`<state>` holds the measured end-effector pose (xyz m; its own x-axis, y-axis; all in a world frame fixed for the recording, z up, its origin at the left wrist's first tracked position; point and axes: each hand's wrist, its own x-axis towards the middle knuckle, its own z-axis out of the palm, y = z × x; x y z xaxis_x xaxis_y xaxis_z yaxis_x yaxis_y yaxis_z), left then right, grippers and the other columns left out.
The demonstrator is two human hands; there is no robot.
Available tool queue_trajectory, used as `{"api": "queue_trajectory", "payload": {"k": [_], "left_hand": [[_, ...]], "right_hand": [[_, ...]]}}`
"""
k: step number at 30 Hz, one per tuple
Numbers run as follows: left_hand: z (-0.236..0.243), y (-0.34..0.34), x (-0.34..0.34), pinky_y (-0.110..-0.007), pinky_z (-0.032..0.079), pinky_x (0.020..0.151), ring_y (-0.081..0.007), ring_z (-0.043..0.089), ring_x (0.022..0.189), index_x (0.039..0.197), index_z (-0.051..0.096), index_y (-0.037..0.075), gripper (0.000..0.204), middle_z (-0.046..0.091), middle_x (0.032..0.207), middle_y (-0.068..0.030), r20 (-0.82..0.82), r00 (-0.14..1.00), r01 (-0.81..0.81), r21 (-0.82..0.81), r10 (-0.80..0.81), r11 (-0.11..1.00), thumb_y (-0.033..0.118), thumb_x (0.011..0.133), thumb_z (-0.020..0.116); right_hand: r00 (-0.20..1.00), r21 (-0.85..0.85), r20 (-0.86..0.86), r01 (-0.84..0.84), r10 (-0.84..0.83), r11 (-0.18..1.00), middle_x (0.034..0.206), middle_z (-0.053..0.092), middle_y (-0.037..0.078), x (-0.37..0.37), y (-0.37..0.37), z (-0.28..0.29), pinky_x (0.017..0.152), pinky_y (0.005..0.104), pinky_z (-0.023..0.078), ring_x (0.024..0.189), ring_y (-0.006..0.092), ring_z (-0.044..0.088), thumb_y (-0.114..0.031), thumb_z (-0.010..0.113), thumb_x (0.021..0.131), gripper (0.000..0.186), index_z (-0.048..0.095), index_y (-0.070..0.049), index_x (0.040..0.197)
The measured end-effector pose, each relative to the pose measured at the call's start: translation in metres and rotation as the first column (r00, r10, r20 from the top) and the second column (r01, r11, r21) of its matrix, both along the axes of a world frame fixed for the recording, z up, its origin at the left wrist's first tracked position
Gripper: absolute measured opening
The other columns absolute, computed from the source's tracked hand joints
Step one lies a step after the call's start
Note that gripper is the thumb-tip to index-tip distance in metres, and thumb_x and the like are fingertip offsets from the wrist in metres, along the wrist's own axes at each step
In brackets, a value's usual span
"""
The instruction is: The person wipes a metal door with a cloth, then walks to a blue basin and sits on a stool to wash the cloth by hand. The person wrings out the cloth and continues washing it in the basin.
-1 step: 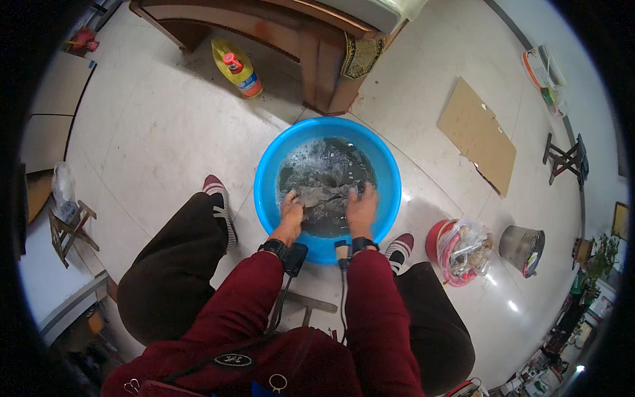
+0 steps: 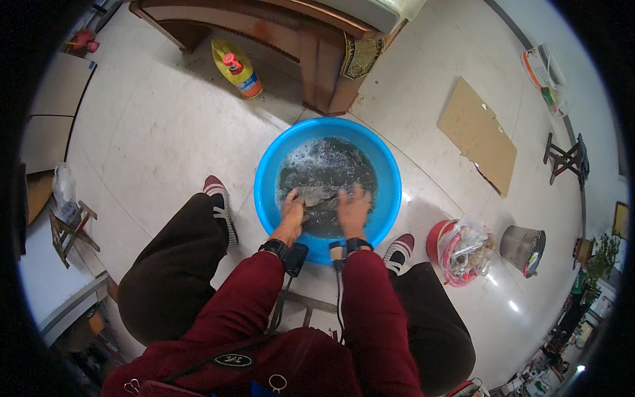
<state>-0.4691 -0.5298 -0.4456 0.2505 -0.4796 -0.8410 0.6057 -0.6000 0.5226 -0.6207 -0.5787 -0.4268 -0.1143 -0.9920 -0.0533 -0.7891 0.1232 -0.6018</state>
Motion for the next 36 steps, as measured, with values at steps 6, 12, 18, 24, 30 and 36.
{"api": "queue_trajectory", "payload": {"k": [6, 12, 18, 24, 30, 36], "left_hand": [[0.016, -0.017, 0.019, -0.046, 0.051, 0.088, -0.0247, 0.061, 0.104, 0.133, 0.053, 0.013, 0.06, 0.062, 0.122, -0.0083, -0.261, 0.963, -0.032, 0.12, 0.063, 0.992, 0.061, 0.097, 0.046], [0.038, -0.008, 0.013, -0.038, 0.055, 0.078, -0.0209, 0.065, 0.093, 0.111, 0.063, 0.008, 0.052, 0.067, 0.103, -0.0077, -0.386, 0.92, -0.052, 0.041, 0.064, 0.998, 0.056, 0.095, 0.055], [0.009, -0.004, -0.002, -0.037, 0.056, 0.076, -0.019, 0.065, 0.091, 0.111, 0.062, 0.009, 0.034, 0.066, 0.101, -0.0068, -0.428, 0.894, -0.163, -0.033, 0.133, 0.986, 0.04, 0.097, 0.061], [0.019, -0.023, -0.026, -0.041, 0.047, 0.088, -0.0234, 0.06, 0.101, 0.121, 0.061, 0.001, 0.045, 0.064, 0.115, -0.0119, -0.14, 0.99, 0.032, 0.006, -0.031, 0.999, 0.04, 0.102, 0.048], [0.019, -0.008, 0.007, -0.044, 0.044, 0.102, -0.024, 0.051, 0.126, 0.14, 0.05, 0.008, 0.048, 0.053, 0.139, -0.0118, 0.041, 0.996, -0.075, -0.007, 0.076, 0.997, 0.04, 0.105, 0.043], [-0.002, -0.007, 0.0, -0.039, 0.039, 0.105, -0.0241, 0.05, 0.125, 0.143, 0.046, 0.008, 0.052, 0.052, 0.14, -0.0103, -0.061, 0.997, -0.054, -0.011, 0.053, 0.998, 0.042, 0.104, 0.046]], "right_hand": [[0.861, 0.29, 0.479, -0.336, 0.168, 0.896, 0.089, 0.066, 0.018, 0.052, 0.014, 0.028, 0.074, 0.0418, 0.05, 0.083, 0.0341, 0.064, -0.027, 0.069, 0.088, 0.026, 0.064, -0.002, 0.085], [0.893, 0.227, 0.383, -0.34, 0.238, 0.913, 0.069, 0.062, 0.017, 0.07, 0.023, 0.078, 0.063, 0.0439, 0.048, 0.066, 0.0398, 0.061, -0.034, 0.064, 0.09, 0.03, 0.06, -0.007, 0.079], [0.943, 0.15, 0.027, -0.333, 0.332, 0.931, 0.073, 0.064, 0.022, 0.06, 0.002, 0.052, 0.065, 0.0568, 0.047, 0.072, 0.0454, 0.062, -0.04, 0.052, 0.096, 0.036, 0.055, -0.006, 0.083], [0.993, 0.163, 0.087, -0.092, 0.078, 0.982, 0.083, 0.066, 0.024, 0.003, -0.024, 0.034, 0.07, 0.0514, 0.051, 0.081, 0.0435, 0.064, -0.029, 0.06, 0.095, 0.025, 0.056, -0.004, 0.092], [0.919, 0.065, 0.395, -0.027, -0.001, 0.998, 0.12, 0.058, 0.024, -0.036, -0.013, 0.011, 0.092, 0.0437, 0.048, 0.108, 0.0406, 0.058, -0.021, 0.062, 0.094, 0.037, 0.054, 0.0, 0.124], [0.991, -0.067, -0.116, -0.069, 0.061, 0.995, 0.116, 0.06, 0.026, 0.015, 0.017, -0.015, 0.092, 0.0402, 0.048, 0.105, 0.0387, 0.061, -0.025, 0.065, 0.092, 0.038, 0.06, -0.001, 0.121]]}}
